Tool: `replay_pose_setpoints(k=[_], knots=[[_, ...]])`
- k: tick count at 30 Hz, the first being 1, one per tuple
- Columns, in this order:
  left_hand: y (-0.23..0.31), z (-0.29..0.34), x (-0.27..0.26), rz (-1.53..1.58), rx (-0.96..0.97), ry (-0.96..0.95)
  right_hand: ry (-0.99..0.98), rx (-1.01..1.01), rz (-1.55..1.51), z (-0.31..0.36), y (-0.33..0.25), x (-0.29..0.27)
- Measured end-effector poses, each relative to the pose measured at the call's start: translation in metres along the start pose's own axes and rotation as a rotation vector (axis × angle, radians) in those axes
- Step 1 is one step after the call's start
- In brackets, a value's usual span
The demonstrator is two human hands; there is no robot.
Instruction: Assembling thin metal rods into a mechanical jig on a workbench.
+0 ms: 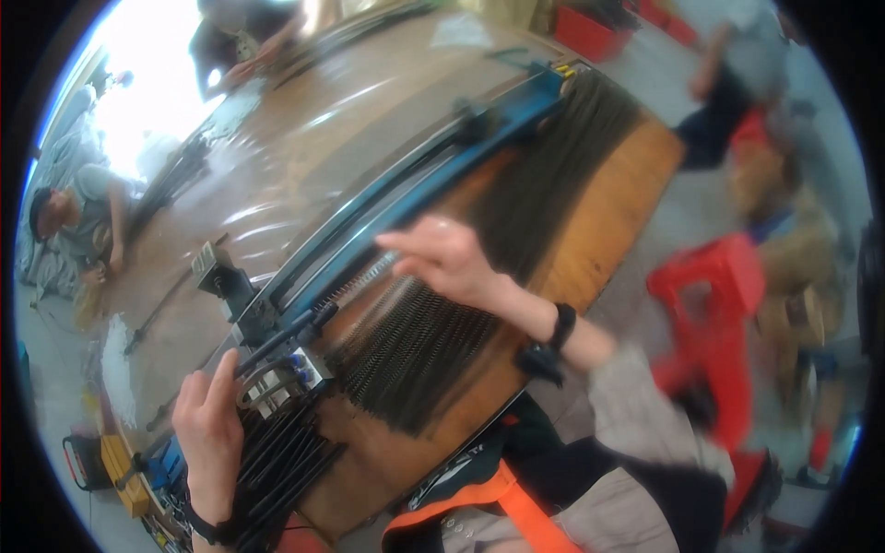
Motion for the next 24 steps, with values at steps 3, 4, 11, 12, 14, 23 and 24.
replay_pose_setpoints(k=[3,4,11,12,14,23,24], knots=[[0.001,0.008,0.007,0.005,-0.017,-0.004,-0.112,0.014,0.139,-0.004,-0.023,0.036],[0.008,0.006,0.012,0.027,0.01,-0.031,-0.12,0.013,0.134,-0.004,-0.021,0.036],[-0.111,0.09,-0.053,-0.166,-0.412,0.327,-0.103,0.207,0.305,0.024,0.053,0.012],[-0.112,0.098,-0.058,-0.184,-0.453,0.321,-0.139,0.258,0.234,0.019,0.057,0.027],[-0.107,0.096,-0.064,-0.086,-0.502,0.301,-0.208,0.283,0.058,-0.015,0.048,0.06],[-0.113,0.17,-0.059,0.093,-0.622,0.328,-0.32,0.019,-0.416,-0.134,-0.005,0.177],[-0.116,0.18,-0.055,0.09,-0.635,0.333,-0.329,0.01,-0.423,-0.137,-0.005,0.182]])
Point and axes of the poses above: each hand's wrist, its own z-axis away from the middle knuckle, its own x-axis out of the palm, y = z × x, the point moved 6 cm from there along -z, towards the middle knuckle, and after that the axes turned 10 degrees about -y, right-handed, at the moved point
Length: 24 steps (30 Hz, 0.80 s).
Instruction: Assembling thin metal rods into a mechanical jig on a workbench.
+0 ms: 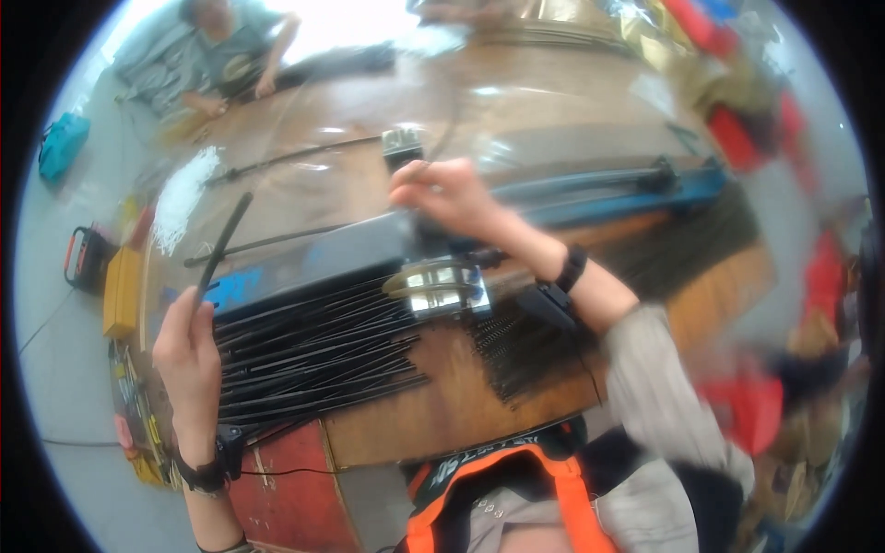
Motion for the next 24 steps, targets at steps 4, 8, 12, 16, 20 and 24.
replay_pose_setpoints(k=[4,8,12,16,20,24], knots=[[-0.024,0.018,0.008,-0.023,0.009,0.004,-0.048,0.066,-0.007,-0.008,0.005,0.012],[-0.019,0.012,0.022,0.088,-0.071,-0.04,-0.19,0.11,0.038,-0.021,0.014,0.036],[-0.02,0.001,0.033,0.124,-0.024,-0.011,-0.448,0.067,0.547,-0.028,0.007,0.064],[-0.032,-0.002,0.037,0.019,0.015,-0.023,-0.131,0.017,0.764,0.006,0.017,-0.004],[-0.047,-0.008,0.057,-0.047,0.094,-0.118,-0.063,0.057,1.057,0.112,0.051,-0.111],[0.003,-0.048,0.123,-0.087,0.261,-0.246,-0.032,0.164,1.154,0.163,0.03,-0.2]])
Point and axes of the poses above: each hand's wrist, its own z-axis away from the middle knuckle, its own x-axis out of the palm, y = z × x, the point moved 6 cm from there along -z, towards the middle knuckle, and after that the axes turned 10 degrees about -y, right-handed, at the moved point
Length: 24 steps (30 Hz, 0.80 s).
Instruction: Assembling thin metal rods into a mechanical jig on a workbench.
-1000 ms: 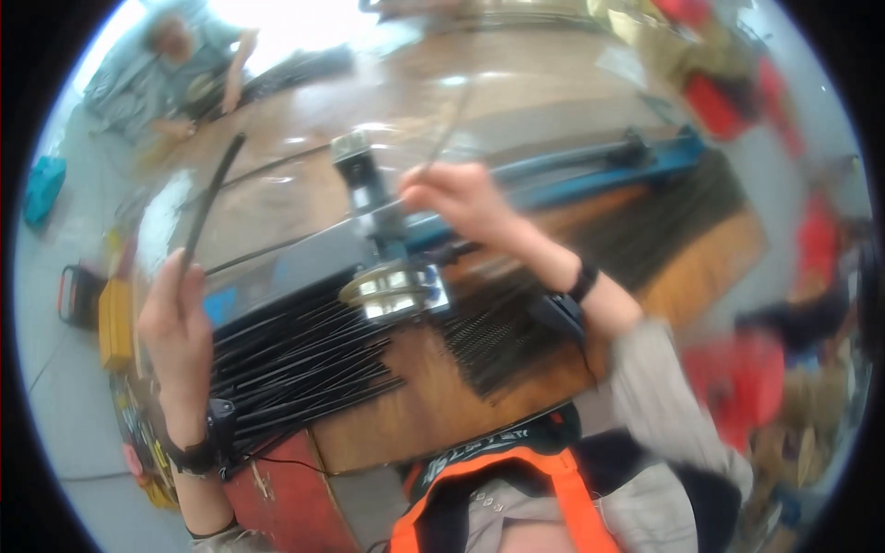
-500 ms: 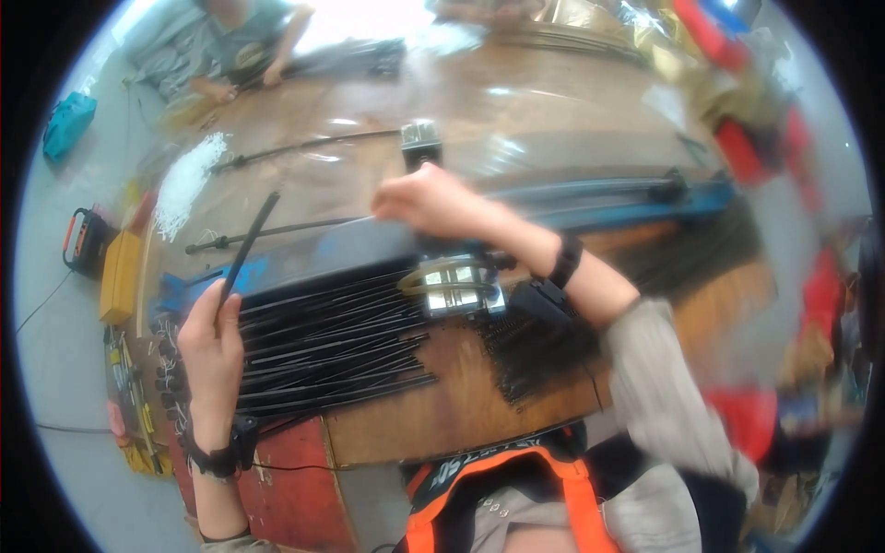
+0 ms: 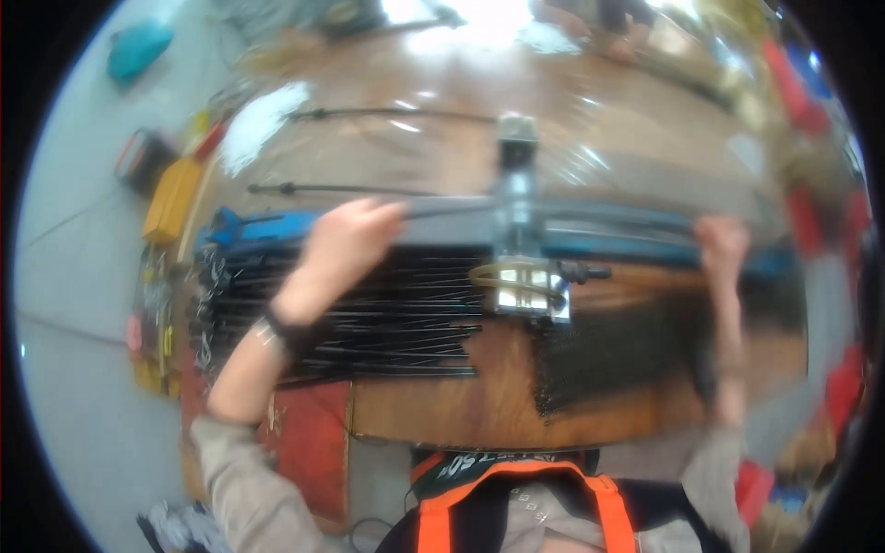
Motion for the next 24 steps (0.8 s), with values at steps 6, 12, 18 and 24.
replay_pose_setpoints(k=[6,12,18,24], knots=[[0.032,-0.059,0.033,0.079,0.129,0.068,0.003,0.184,-0.169,-0.001,-0.01,-0.002],[0.034,-0.072,0.048,0.183,0.123,0.077,0.026,0.2,-0.135,0.012,0.006,0.008],[0.03,-0.064,0.054,0.368,0.059,0.157,0.054,0.197,-0.123,0.013,0.006,0.013],[0.033,-0.062,0.049,0.357,0.066,0.162,-0.036,0.31,-0.085,0.024,0.001,0.005]])
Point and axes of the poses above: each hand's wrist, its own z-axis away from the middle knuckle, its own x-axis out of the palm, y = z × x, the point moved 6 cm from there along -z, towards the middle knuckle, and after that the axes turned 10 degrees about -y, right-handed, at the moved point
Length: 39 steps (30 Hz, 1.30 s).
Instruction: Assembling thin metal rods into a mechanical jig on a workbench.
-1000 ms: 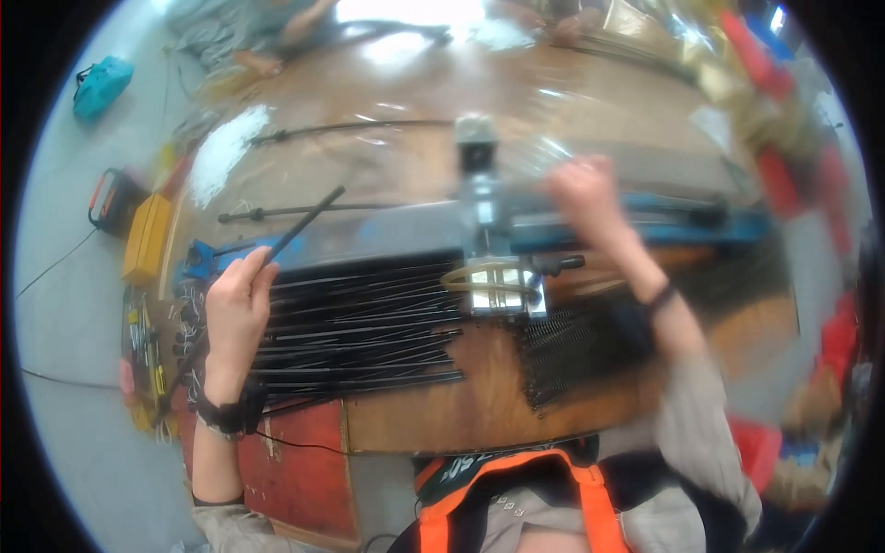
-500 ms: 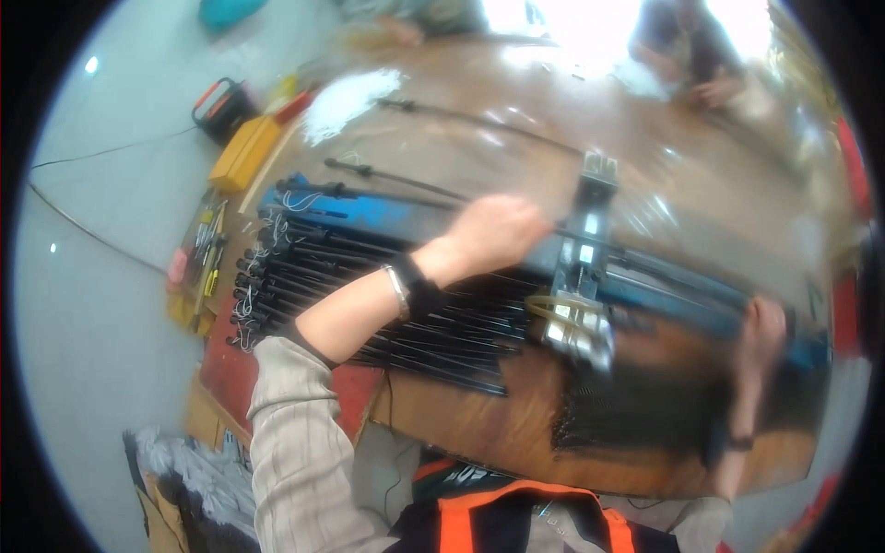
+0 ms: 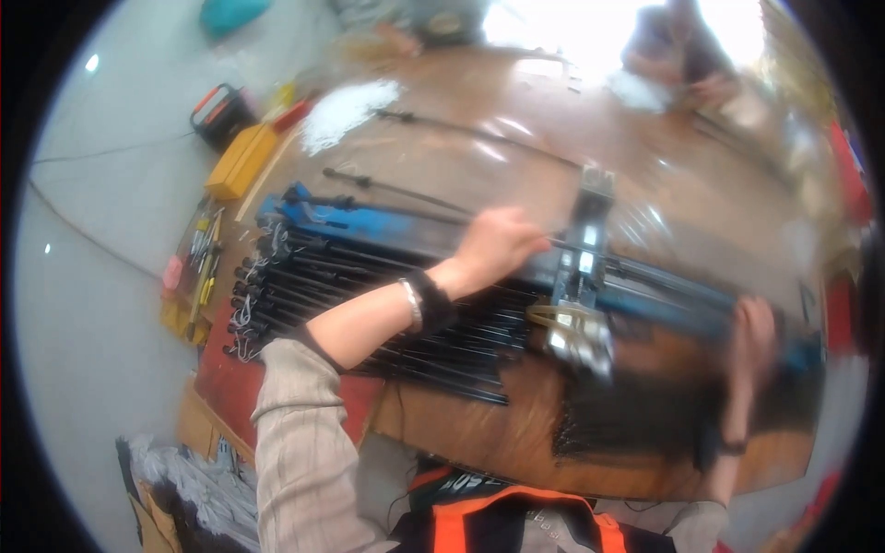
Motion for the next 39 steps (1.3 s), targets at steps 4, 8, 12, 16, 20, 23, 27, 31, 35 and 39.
replay_pose_setpoints(k=[4,8,12,16,20,23,27,31,35,39], knots=[[-0.011,-0.003,0.011,-0.127,-0.044,-0.178,0.054,-0.292,-0.008,0.003,-0.093,-0.002],[0.002,-0.011,0.013,-0.226,-0.114,-0.235,-0.061,-0.353,-0.167,0.035,-0.13,-0.001],[-0.001,-0.014,0.011,-0.221,-0.169,-0.256,-0.112,-0.287,-0.291,0.045,-0.134,-0.002],[-0.003,-0.012,0.015,-0.218,-0.146,-0.245,-0.103,-0.288,-0.356,0.049,-0.149,0.004],[0.005,-0.008,0.013,-0.236,-0.089,-0.181,-0.194,-0.265,-0.504,0.037,-0.158,0.027],[0.005,-0.007,0.014,-0.258,-0.073,-0.164,-0.313,-0.232,-0.672,0.04,-0.16,0.036],[0.005,-0.009,0.02,-0.362,0.029,-0.101,-0.358,-0.127,-0.907,0.025,-0.153,0.055],[0.005,-0.007,0.018,-0.475,0.171,-0.004,-0.476,-0.183,-0.782,0.039,-0.154,0.044],[-0.039,-0.001,-0.007,-0.546,0.312,0.079,-0.405,-0.527,-0.581,0.075,-0.204,0.022],[-0.062,0.013,-0.016,-0.822,0.276,0.202,-0.422,-0.614,-0.483,0.088,-0.205,0.031]])
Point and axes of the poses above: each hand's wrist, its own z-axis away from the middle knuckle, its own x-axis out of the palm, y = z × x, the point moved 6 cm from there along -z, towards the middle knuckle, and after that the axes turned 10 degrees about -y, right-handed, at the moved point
